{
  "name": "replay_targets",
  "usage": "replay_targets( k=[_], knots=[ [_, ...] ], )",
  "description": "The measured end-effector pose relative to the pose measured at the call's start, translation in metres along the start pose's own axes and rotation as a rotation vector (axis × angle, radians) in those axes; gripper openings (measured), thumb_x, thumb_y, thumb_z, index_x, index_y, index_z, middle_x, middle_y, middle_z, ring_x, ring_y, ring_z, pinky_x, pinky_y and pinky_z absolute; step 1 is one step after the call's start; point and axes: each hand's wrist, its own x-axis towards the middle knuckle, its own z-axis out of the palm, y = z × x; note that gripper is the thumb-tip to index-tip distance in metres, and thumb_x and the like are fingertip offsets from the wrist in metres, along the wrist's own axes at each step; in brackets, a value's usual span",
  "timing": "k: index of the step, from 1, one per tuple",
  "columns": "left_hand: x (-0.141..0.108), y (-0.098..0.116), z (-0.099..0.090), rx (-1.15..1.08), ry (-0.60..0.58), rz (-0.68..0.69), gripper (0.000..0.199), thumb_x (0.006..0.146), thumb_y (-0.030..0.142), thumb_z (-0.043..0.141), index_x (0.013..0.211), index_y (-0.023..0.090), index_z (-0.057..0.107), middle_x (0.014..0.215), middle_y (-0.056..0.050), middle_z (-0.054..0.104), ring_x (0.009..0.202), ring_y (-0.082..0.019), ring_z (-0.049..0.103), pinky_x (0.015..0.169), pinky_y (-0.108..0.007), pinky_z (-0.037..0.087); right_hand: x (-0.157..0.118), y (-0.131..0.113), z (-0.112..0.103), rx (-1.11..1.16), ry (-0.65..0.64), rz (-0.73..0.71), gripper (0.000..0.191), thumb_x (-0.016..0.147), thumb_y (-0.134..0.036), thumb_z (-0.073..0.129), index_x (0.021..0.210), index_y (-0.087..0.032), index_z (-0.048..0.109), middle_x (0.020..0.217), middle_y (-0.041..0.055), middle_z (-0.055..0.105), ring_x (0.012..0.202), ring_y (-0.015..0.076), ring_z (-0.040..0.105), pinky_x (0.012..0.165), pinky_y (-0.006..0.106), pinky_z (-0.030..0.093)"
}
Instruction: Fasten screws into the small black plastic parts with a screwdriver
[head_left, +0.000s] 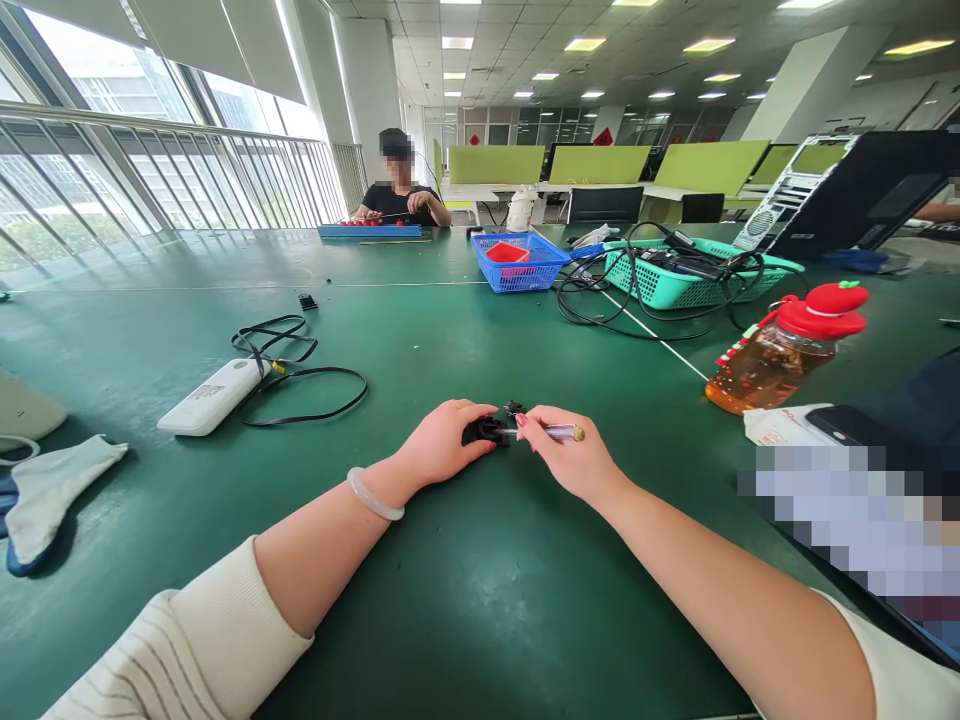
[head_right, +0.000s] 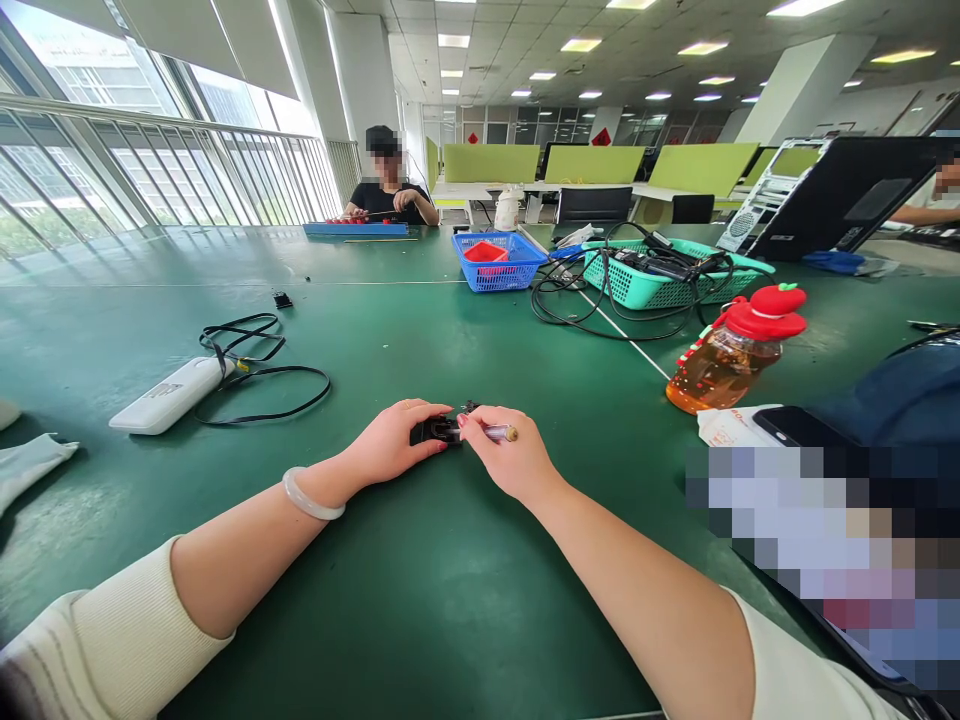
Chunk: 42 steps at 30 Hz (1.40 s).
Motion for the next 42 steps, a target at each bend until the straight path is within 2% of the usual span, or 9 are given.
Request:
replay_targets(
  k=[4, 8, 12, 15, 21, 29, 35, 39, 42],
  knots=[
    [-0.001, 0.002, -0.002, -0.013, 0.039, 0.072, 0.041, 0.088, 0.035, 0.062, 0.126, 0.023, 0.06, 0.121, -0.007, 0.068, 0.111, -0.025, 0.061, 0.1, -0.039, 0.048, 0.001, 0.002, -0.002, 0.062, 0.01, -0.019, 0.037, 0.089, -0.048, 0.055, 0.065, -0.02, 0.063, 0.056, -0.0019, 0.051, 0.052, 0.0124, 0.045, 0.05, 0.026, 0.035],
    [-0.002, 0.005, -0.004, -0.017, 0.159, 0.092, 0.036, 0.094, 0.031, 0.051, 0.128, 0.024, 0.057, 0.124, -0.006, 0.065, 0.115, -0.023, 0.058, 0.103, -0.039, 0.046, 0.004, 0.009, -0.009, 0.258, 0.246, -0.018, 0.042, 0.089, -0.053, 0.054, 0.062, -0.021, 0.061, 0.056, -0.0011, 0.052, 0.058, 0.0142, 0.052, 0.058, 0.027, 0.042],
    [-0.003, 0.004, -0.002, 0.129, 0.245, -0.062, 0.039, 0.096, 0.024, 0.041, 0.132, 0.026, 0.055, 0.124, -0.007, 0.064, 0.113, -0.025, 0.056, 0.101, -0.044, 0.044, 0.007, 0.015, -0.014, 0.247, 0.421, 0.077, 0.038, 0.087, -0.052, 0.058, 0.065, -0.021, 0.061, 0.059, -0.0014, 0.051, 0.057, 0.0132, 0.048, 0.054, 0.026, 0.038],
    [-0.004, 0.001, 0.0, 0.289, 0.171, -0.189, 0.04, 0.096, 0.023, 0.04, 0.131, 0.029, 0.058, 0.117, -0.008, 0.065, 0.107, -0.028, 0.056, 0.097, -0.051, 0.044, 0.009, 0.014, -0.015, 0.118, 0.387, 0.167, 0.039, 0.085, -0.054, 0.059, 0.065, -0.021, 0.062, 0.059, -0.0015, 0.049, 0.053, 0.0121, 0.042, 0.049, 0.025, 0.031],
    [-0.006, 0.003, 0.001, 0.319, 0.123, -0.232, 0.032, 0.092, 0.027, 0.044, 0.111, 0.028, 0.071, 0.114, -0.009, 0.063, 0.114, -0.031, 0.052, 0.102, -0.053, 0.041, 0.01, 0.014, -0.013, 0.029, 0.324, 0.243, 0.045, 0.085, -0.06, 0.053, 0.066, -0.021, 0.063, 0.059, -0.0008, 0.049, 0.054, 0.0127, 0.042, 0.049, 0.025, 0.03],
    [-0.006, 0.01, 0.005, 0.092, -0.023, 0.112, 0.035, 0.09, 0.042, 0.056, 0.121, 0.025, 0.056, 0.133, -0.008, 0.056, 0.13, -0.027, 0.046, 0.113, -0.048, 0.034, 0.013, 0.02, -0.009, 0.093, 0.297, 0.24, 0.049, 0.082, -0.065, 0.054, 0.062, -0.021, 0.062, 0.057, -0.001, 0.049, 0.053, 0.0133, 0.045, 0.051, 0.026, 0.033],
    [-0.005, 0.006, 0.007, 0.139, -0.008, 0.017, 0.024, 0.09, 0.033, 0.053, 0.112, 0.024, 0.056, 0.117, -0.005, 0.065, 0.118, -0.027, 0.053, 0.105, -0.049, 0.04, 0.013, 0.023, -0.008, 0.186, 0.251, 0.259, 0.043, 0.085, -0.052, 0.058, 0.056, -0.021, 0.061, 0.052, -0.0021, 0.049, 0.051, 0.0118, 0.046, 0.053, 0.027, 0.036],
    [-0.006, 0.008, 0.004, 0.109, -0.018, 0.02, 0.045, 0.087, 0.038, 0.057, 0.13, 0.026, 0.05, 0.128, -0.007, 0.062, 0.126, -0.028, 0.048, 0.11, -0.05, 0.035, 0.011, 0.021, -0.007, 0.346, 0.233, 0.164, 0.047, 0.086, -0.052, 0.058, 0.051, -0.02, 0.062, 0.047, -0.0014, 0.048, 0.05, 0.012, 0.048, 0.054, 0.027, 0.039],
    [-0.007, 0.015, 0.005, 0.092, -0.079, 0.106, 0.062, 0.085, 0.048, 0.06, 0.141, 0.03, 0.042, 0.141, -0.006, 0.054, 0.132, -0.03, 0.043, 0.113, -0.051, 0.03, 0.012, 0.021, -0.008, 0.5, 0.356, 0.082, 0.049, 0.086, -0.053, 0.059, 0.049, -0.02, 0.06, 0.045, -0.0018, 0.047, 0.049, 0.0113, 0.047, 0.053, 0.027, 0.039]
  ],
)
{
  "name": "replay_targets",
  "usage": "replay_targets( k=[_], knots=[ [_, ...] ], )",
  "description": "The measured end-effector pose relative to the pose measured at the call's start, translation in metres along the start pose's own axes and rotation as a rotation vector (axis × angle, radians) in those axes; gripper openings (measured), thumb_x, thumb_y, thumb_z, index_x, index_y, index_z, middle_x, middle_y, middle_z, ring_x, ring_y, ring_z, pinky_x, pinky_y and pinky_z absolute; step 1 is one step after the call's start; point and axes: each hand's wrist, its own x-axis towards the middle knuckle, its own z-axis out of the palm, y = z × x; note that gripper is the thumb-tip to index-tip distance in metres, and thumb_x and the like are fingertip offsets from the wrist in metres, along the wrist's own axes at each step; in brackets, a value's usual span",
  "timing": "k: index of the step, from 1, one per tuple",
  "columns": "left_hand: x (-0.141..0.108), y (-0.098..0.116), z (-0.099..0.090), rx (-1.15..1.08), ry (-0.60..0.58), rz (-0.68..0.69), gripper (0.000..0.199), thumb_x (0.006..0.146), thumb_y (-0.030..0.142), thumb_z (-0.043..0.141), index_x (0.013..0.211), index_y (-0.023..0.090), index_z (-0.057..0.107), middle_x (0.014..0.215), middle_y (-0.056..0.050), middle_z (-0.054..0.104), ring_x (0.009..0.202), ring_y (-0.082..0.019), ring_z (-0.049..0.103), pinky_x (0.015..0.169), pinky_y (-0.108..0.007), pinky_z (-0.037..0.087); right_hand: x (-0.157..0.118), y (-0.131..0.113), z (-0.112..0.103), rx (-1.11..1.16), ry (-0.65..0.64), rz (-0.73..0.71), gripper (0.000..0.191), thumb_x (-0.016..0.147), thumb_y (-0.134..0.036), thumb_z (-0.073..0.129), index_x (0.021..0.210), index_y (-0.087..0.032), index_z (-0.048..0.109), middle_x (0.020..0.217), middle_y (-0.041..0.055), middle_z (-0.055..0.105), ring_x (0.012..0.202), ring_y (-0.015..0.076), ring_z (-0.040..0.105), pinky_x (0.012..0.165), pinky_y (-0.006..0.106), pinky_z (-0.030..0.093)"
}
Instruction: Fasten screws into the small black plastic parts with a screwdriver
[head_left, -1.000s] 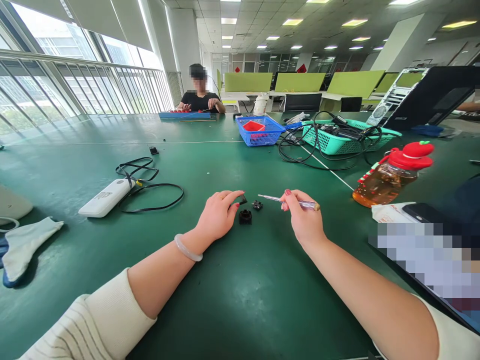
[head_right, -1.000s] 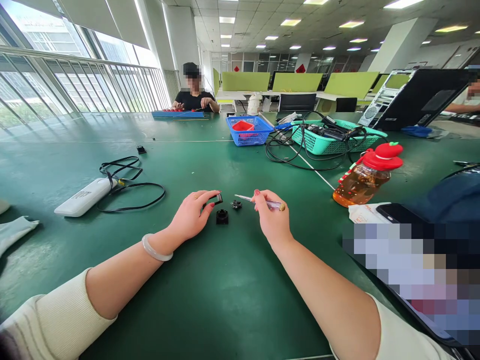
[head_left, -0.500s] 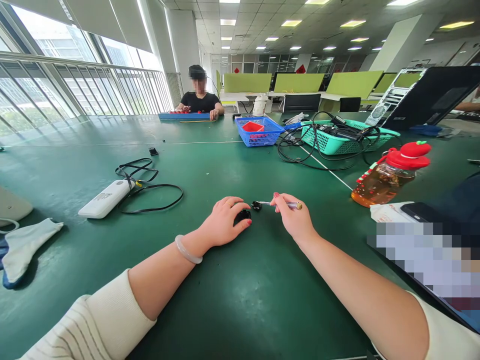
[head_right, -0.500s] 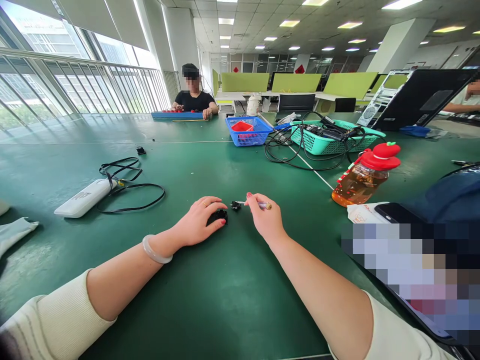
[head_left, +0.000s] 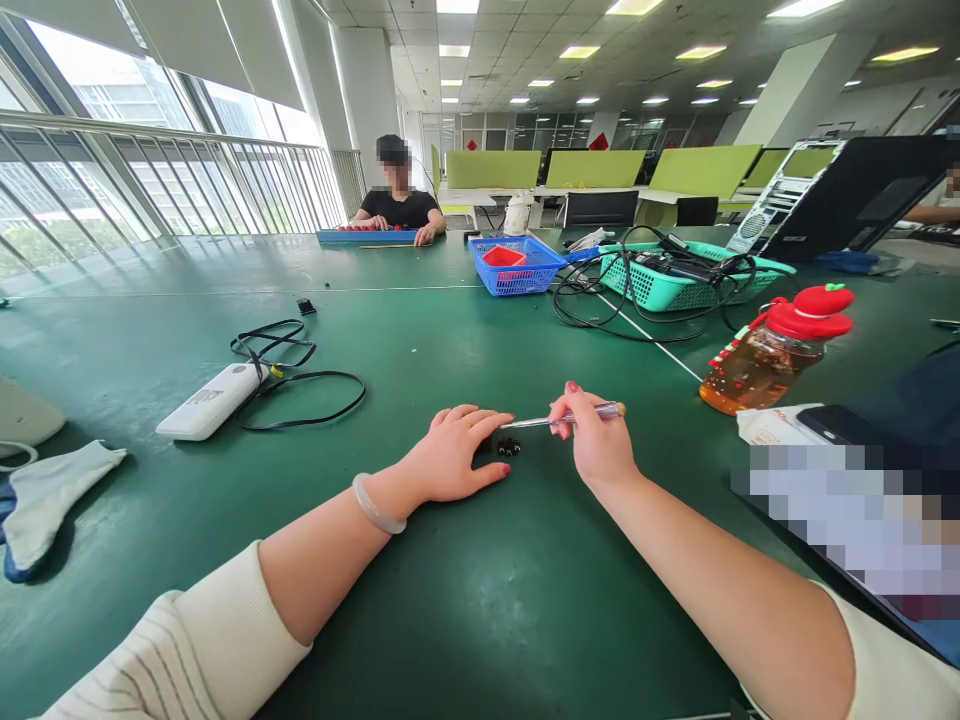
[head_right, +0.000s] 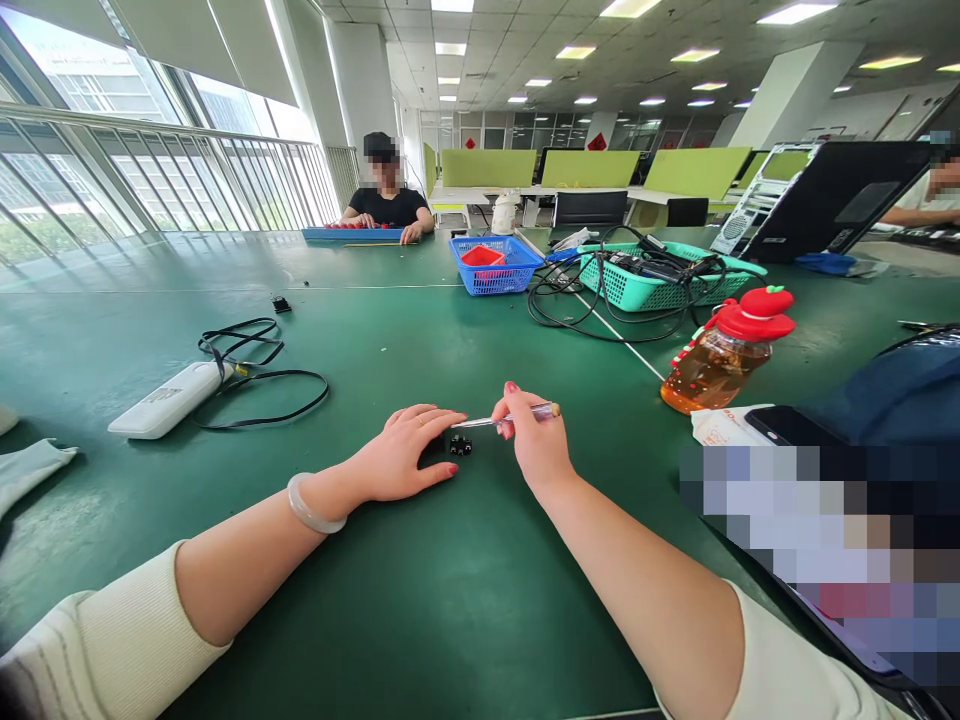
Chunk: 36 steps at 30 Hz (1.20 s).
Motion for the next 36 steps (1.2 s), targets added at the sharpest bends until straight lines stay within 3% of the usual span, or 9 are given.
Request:
replay_targets(
  k=[6, 12, 16, 21, 25, 29, 33, 36],
  knots=[
    [0.005, 0.02, 0.008, 0.007, -0.03, -0.03, 0.046, 0.091, 0.048, 0.054, 0.134, 0.032, 0.052, 0.137, -0.004, 0.058, 0.129, -0.028, 0.046, 0.111, -0.051, 0.03, 0.009, -0.002, -0.004, 0.243, 0.214, 0.024, 0.049, 0.077, -0.055, 0.067, 0.045, -0.02, 0.056, 0.043, -0.0032, 0.042, 0.045, 0.0093, 0.043, 0.049, 0.026, 0.038],
    [-0.001, 0.04, 0.012, -0.026, -0.03, -0.064, 0.025, 0.092, 0.038, 0.057, 0.115, 0.032, 0.064, 0.122, -0.001, 0.066, 0.12, -0.025, 0.051, 0.109, -0.05, 0.033, 0.011, 0.001, -0.003, 0.255, 0.214, 0.052, 0.047, 0.075, -0.055, 0.069, 0.047, -0.019, 0.055, 0.045, -0.003, 0.044, 0.045, 0.0091, 0.042, 0.048, 0.026, 0.038],
    [-0.022, 0.051, 0.009, -0.052, -0.059, -0.001, 0.019, 0.091, 0.036, 0.059, 0.108, 0.033, 0.068, 0.121, -0.002, 0.065, 0.116, -0.025, 0.053, 0.107, -0.049, 0.036, 0.008, 0.001, -0.003, 0.198, 0.152, 0.042, 0.047, 0.077, -0.055, 0.067, 0.048, -0.02, 0.055, 0.047, -0.002, 0.044, 0.046, 0.0104, 0.042, 0.049, 0.028, 0.04],
    [-0.072, 0.052, -0.009, -0.027, -0.122, -0.036, 0.018, 0.092, 0.032, 0.056, 0.106, 0.033, 0.067, 0.121, -0.003, 0.063, 0.114, -0.025, 0.052, 0.107, -0.049, 0.039, 0.007, -0.002, -0.002, 0.15, 0.121, 0.047, 0.047, 0.078, -0.057, 0.064, 0.049, -0.021, 0.054, 0.048, -0.0012, 0.045, 0.047, 0.0116, 0.041, 0.05, 0.03, 0.039],
    [-0.127, 0.024, -0.033, 0.062, -0.086, -0.162, 0.021, 0.095, 0.032, 0.049, 0.107, 0.034, 0.066, 0.122, -0.003, 0.062, 0.116, -0.024, 0.052, 0.105, -0.045, 0.043, 0.006, -0.004, 0.0, 0.179, 0.116, 0.075, 0.046, 0.075, -0.055, 0.066, 0.046, -0.021, 0.056, 0.047, -0.0009, 0.045, 0.048, 0.0112, 0.042, 0.049, 0.029, 0.038],
    [-0.184, -0.031, -0.06, 0.183, 0.01, -0.324, 0.025, 0.094, 0.04, 0.047, 0.108, 0.036, 0.067, 0.124, -0.001, 0.063, 0.116, -0.024, 0.055, 0.101, -0.04, 0.047, 0.005, -0.003, 0.0, 0.194, 0.104, 0.092, 0.047, 0.075, -0.055, 0.068, 0.046, -0.02, 0.058, 0.046, -0.0014, 0.044, 0.048, 0.0107, 0.043, 0.051, 0.028, 0.038],
    [-0.231, -0.084, -0.088, 0.252, 0.117, -0.474, 0.03, 0.089, 0.052, 0.048, 0.104, 0.037, 0.069, 0.117, 0.002, 0.069, 0.111, -0.024, 0.061, 0.1, -0.037, 0.048, 0.006, -0.001, 0.0, 0.171, 0.083, 0.078, 0.047, 0.076, -0.056, 0.067, 0.046, -0.02, 0.058, 0.045, -0.0014, 0.044, 0.048, 0.0113, 0.043, 0.051, 0.028, 0.039],
    [-0.253, -0.108, -0.106, 0.239, 0.153, -0.59, 0.042, 0.083, 0.069, 0.046, 0.098, 0.039, 0.071, 0.109, 0.006, 0.072, 0.105, -0.024, 0.065, 0.1, -0.038, 0.049, 0.006, 0.0, 0.0, 0.149, 0.069, 0.069, 0.047, 0.077, -0.056, 0.065, 0.047, -0.021, 0.058, 0.046, -0.0011, 0.044, 0.048, 0.0121, 0.044, 0.051, 0.029, 0.04]
  ],
)
